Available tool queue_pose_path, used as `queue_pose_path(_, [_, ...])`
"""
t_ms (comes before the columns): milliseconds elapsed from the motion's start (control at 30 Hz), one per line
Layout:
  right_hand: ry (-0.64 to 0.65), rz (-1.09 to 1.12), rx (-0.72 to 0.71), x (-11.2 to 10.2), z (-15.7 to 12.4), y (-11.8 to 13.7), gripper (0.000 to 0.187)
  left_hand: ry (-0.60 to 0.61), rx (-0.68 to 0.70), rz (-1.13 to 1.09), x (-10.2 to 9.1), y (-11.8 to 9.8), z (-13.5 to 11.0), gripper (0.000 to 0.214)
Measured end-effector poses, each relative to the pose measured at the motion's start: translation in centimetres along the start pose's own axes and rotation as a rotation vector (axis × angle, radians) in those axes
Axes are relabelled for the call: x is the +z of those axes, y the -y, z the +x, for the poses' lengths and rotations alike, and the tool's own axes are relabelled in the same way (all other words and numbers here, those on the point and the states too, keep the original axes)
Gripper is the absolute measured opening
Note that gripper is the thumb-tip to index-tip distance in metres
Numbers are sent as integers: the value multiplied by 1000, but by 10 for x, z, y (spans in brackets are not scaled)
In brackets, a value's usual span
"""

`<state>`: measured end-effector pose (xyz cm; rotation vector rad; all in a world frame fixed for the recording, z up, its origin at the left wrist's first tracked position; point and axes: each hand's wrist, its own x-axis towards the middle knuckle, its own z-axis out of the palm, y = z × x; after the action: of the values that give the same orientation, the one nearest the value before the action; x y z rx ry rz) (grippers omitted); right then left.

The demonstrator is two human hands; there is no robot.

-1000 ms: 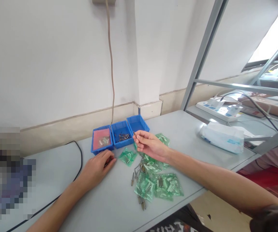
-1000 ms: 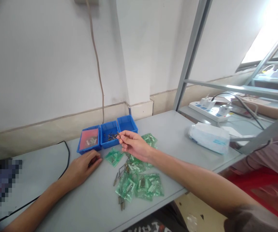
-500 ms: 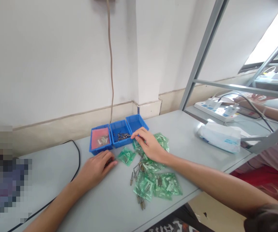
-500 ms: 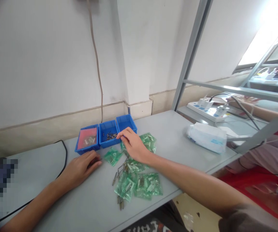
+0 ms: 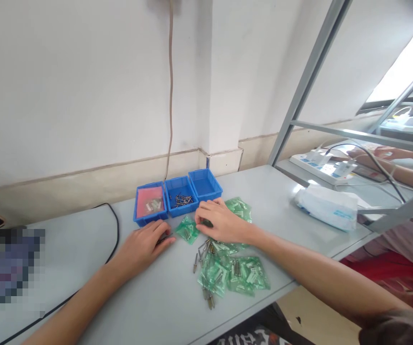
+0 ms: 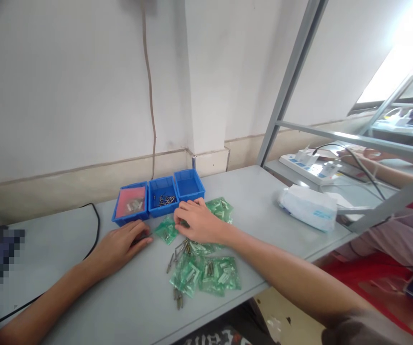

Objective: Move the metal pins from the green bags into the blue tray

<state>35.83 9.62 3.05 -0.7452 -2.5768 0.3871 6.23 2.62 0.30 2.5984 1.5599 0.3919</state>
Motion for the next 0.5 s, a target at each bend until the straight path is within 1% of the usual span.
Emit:
queue_pose_path(100, [55, -70, -59, -1, -2, -1, 11, 1, 8, -11, 0, 0, 0, 35])
queue_pose_path(267, [36, -69, -54, 1, -2, -2, 17, -10, 15, -13, -1, 0, 0, 35])
queue_pose_path(367, [29, -89, -46, 2, -2, -3, 16, -11, 5, -15, 0, 0, 0, 32])
queue_pose_path(500, [12, -135, -25, 2, -2, -6, 8, -7, 0, 3, 2, 1, 0, 31])
